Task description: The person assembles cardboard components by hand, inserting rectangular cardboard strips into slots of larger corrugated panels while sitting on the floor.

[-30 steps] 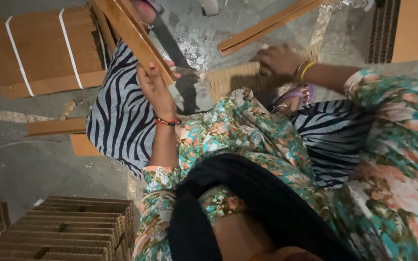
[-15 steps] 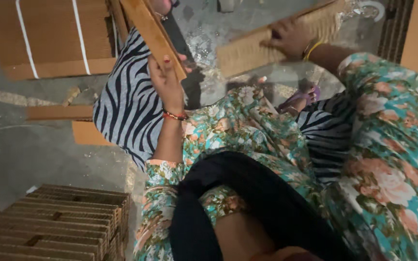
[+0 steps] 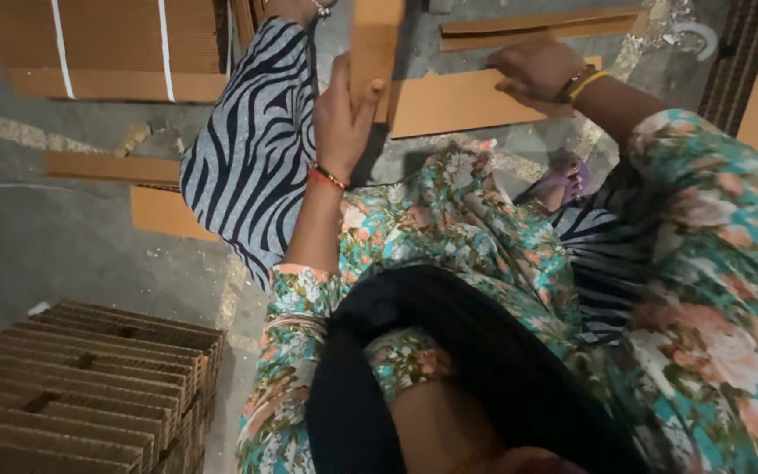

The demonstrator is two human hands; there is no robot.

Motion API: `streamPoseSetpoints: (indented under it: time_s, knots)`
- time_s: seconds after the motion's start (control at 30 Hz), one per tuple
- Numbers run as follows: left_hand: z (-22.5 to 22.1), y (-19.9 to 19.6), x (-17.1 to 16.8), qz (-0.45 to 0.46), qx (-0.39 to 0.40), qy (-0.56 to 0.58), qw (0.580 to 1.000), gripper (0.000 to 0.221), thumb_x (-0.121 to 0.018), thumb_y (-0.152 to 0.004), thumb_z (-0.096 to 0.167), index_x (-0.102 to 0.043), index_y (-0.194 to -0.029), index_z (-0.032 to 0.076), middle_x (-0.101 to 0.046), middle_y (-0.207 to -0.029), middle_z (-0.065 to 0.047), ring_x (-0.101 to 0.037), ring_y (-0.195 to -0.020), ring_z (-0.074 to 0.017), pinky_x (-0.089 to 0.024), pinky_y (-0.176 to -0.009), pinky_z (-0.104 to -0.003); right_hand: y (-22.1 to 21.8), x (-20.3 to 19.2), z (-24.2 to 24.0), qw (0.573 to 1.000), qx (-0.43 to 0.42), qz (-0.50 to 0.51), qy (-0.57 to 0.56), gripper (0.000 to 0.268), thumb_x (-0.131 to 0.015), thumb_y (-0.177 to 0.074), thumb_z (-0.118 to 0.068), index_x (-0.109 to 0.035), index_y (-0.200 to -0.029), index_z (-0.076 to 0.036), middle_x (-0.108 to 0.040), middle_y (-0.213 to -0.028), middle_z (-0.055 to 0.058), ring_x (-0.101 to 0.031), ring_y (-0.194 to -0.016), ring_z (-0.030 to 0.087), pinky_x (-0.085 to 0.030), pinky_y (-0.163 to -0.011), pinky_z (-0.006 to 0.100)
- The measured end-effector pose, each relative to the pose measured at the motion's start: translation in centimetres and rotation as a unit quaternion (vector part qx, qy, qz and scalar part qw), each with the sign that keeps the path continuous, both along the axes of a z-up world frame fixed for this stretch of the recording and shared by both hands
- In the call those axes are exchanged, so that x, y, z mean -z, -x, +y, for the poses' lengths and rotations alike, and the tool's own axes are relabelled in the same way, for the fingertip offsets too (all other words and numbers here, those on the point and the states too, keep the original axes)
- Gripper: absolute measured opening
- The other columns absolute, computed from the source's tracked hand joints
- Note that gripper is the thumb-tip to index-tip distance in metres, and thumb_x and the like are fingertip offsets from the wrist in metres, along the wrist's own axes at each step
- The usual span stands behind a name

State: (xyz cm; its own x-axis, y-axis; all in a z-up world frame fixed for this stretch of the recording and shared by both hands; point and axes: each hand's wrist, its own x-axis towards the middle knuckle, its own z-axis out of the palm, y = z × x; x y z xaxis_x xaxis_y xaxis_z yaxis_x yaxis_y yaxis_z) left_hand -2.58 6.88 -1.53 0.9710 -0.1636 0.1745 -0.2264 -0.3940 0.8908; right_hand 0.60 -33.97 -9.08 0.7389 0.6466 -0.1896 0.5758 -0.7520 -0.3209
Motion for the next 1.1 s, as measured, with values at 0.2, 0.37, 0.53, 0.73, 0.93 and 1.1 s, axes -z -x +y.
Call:
streamPoseSetpoints:
  time_s: [0.2,0.37,0.53,0.73,0.93,1.1]
  knots:
    - [-0.9,-1.8,3.2,-0.119,0.016,-0.179,0.976,0.039,-0.071,-0.098,0.014,-0.057,-0.135,0.011,-0.065,-0.131,-0.013,-0.056,-0.118,-0.0365,-0.048,-0.104,-0.047,0.3,-8.1,-2.8,0.958,-0.166,-0.230,-0.033,0.036,-0.069,-0.105,-0.041,-0.067,-0.131,-0.016,-0.068,-0.118,0.009,-0.066,-0.106,0.033,-0.051,-0.091,0.047]
    - [-4.5,-1.8,7.0,-0.125,0.128,-0.206,0.962,0.041,-0.075,-0.086,0.016,-0.061,-0.124,0.008,-0.062,-0.123,-0.016,-0.053,-0.113,-0.0406,-0.048,-0.098,-0.047,3.3,-10.8,0.5,0.966,-0.038,-0.256,0.014,0.070,-0.067,-0.090,-0.061,-0.059,-0.142,-0.014,-0.067,-0.132,0.013,-0.063,-0.118,0.035,-0.050,-0.102,0.047]
    - [-6.8,1.1,9.3,0.034,0.218,-0.301,0.928,0.034,-0.071,-0.098,0.024,-0.060,-0.128,0.013,-0.062,-0.124,-0.015,-0.055,-0.118,-0.0406,-0.049,-0.097,-0.050,6.4,-2.7,-1.5,0.997,0.042,0.029,0.063,0.061,-0.063,-0.096,-0.047,-0.058,-0.151,-0.022,-0.066,-0.132,0.009,-0.059,-0.118,0.031,-0.046,-0.099,0.048]
    - [-4.9,0.2,10.0,-0.099,0.185,-0.266,0.941,0.069,-0.088,-0.056,0.041,-0.067,-0.116,0.013,-0.059,-0.124,-0.027,-0.055,-0.119,-0.0503,-0.045,-0.094,-0.065,9.9,1.6,-1.9,0.995,0.016,-0.090,0.047,0.050,-0.059,-0.099,-0.038,-0.059,-0.146,-0.022,-0.064,-0.134,0.004,-0.057,-0.125,0.027,-0.044,-0.104,0.044]
    - [0.2,-3.8,11.9,0.002,0.001,-0.207,0.978,0.050,-0.087,-0.081,0.033,-0.066,-0.120,0.010,-0.061,-0.122,-0.017,-0.056,-0.117,-0.0405,-0.047,-0.100,-0.049,10.7,-0.7,0.3,0.986,0.017,-0.145,0.076,0.048,-0.060,-0.102,-0.032,-0.058,-0.148,-0.018,-0.063,-0.132,0.006,-0.057,-0.123,0.026,-0.041,-0.105,0.043]
    - [-0.2,-3.0,11.4,-0.004,0.004,-0.166,0.986,0.044,-0.086,-0.083,0.028,-0.068,-0.118,0.009,-0.063,-0.121,-0.015,-0.059,-0.114,-0.0378,-0.049,-0.097,-0.046,11.1,-0.4,0.9,0.983,0.010,-0.154,0.096,0.060,-0.061,-0.093,-0.028,-0.057,-0.152,-0.018,-0.061,-0.135,0.008,-0.056,-0.123,0.028,-0.043,-0.103,0.043]
